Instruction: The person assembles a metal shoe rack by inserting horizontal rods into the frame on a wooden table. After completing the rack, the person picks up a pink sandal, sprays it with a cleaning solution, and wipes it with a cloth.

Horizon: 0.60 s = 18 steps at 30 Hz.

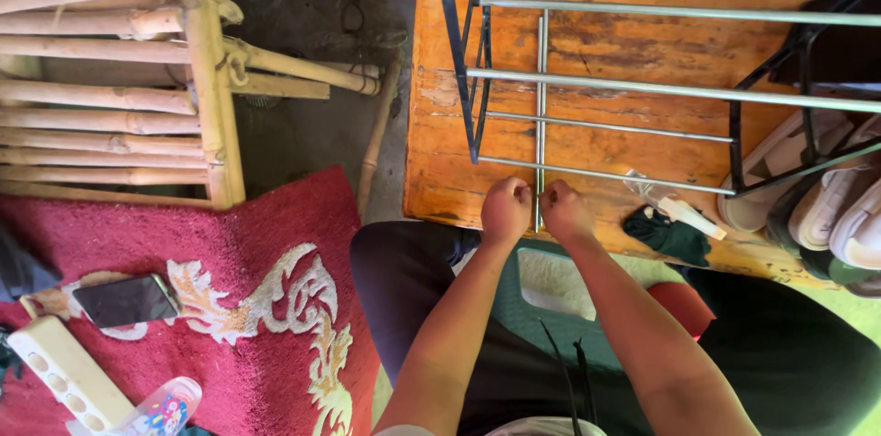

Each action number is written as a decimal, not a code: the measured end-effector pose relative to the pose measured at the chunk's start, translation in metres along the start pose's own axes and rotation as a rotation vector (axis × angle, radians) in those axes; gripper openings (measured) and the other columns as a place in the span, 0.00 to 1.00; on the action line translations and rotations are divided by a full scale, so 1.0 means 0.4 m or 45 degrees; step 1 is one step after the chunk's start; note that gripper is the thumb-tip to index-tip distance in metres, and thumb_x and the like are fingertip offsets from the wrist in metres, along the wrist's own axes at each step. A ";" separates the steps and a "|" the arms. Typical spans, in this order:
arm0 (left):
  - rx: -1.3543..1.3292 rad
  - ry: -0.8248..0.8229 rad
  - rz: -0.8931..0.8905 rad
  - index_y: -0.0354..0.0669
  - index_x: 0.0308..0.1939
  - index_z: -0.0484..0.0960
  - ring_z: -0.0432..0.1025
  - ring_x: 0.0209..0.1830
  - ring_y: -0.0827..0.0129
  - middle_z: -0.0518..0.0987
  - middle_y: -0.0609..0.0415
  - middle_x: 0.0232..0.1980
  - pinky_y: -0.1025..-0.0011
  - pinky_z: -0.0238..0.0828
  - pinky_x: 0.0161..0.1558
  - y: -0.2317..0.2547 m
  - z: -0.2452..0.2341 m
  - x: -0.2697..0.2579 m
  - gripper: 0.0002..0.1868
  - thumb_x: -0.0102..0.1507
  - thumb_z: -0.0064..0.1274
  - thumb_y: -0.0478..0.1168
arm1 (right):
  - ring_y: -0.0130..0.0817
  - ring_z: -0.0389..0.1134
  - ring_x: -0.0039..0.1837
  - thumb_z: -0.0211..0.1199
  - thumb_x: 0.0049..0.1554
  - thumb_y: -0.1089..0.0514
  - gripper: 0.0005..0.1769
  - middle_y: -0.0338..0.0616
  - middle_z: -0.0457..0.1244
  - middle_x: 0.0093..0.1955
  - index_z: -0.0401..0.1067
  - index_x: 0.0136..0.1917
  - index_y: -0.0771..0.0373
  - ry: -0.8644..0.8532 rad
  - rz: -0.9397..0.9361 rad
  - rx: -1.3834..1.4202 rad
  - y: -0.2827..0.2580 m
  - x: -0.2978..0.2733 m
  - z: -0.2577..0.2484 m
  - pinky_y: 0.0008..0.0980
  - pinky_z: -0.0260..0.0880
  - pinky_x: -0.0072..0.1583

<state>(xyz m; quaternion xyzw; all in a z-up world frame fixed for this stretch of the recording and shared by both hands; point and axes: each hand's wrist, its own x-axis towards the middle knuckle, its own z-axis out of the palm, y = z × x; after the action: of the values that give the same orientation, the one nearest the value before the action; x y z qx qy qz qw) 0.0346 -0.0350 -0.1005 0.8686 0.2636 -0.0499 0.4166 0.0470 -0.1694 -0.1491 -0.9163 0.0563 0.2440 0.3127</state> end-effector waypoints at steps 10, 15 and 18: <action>0.101 -0.377 -0.413 0.49 0.52 0.85 0.77 0.47 0.46 0.83 0.41 0.45 0.53 0.74 0.47 -0.053 0.106 0.095 0.15 0.64 0.55 0.47 | 0.61 0.72 0.53 0.59 0.59 0.35 0.23 0.59 0.70 0.49 0.73 0.51 0.56 -0.195 0.206 -0.304 0.039 0.111 0.083 0.57 0.71 0.53; -0.058 -0.407 -0.420 0.53 0.59 0.83 0.79 0.48 0.49 0.84 0.41 0.47 0.58 0.76 0.48 -0.102 0.155 0.113 0.18 0.66 0.50 0.45 | 0.62 0.71 0.51 0.60 0.61 0.38 0.21 0.60 0.70 0.47 0.74 0.52 0.56 -0.192 0.201 -0.379 0.032 0.139 0.093 0.58 0.70 0.51; -0.142 -0.308 -0.249 0.45 0.59 0.82 0.79 0.52 0.54 0.84 0.42 0.51 0.62 0.75 0.51 -0.133 0.193 0.118 0.18 0.67 0.54 0.45 | 0.56 0.72 0.50 0.67 0.55 0.39 0.21 0.54 0.71 0.46 0.76 0.46 0.59 -0.080 0.332 -0.017 0.036 0.156 0.093 0.51 0.72 0.51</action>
<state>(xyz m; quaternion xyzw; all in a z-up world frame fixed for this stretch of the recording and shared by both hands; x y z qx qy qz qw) 0.0589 -0.0458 -0.2020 0.8021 0.2971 -0.1797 0.4859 0.0825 -0.1557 -0.2126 -0.8952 0.1636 0.3114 0.2737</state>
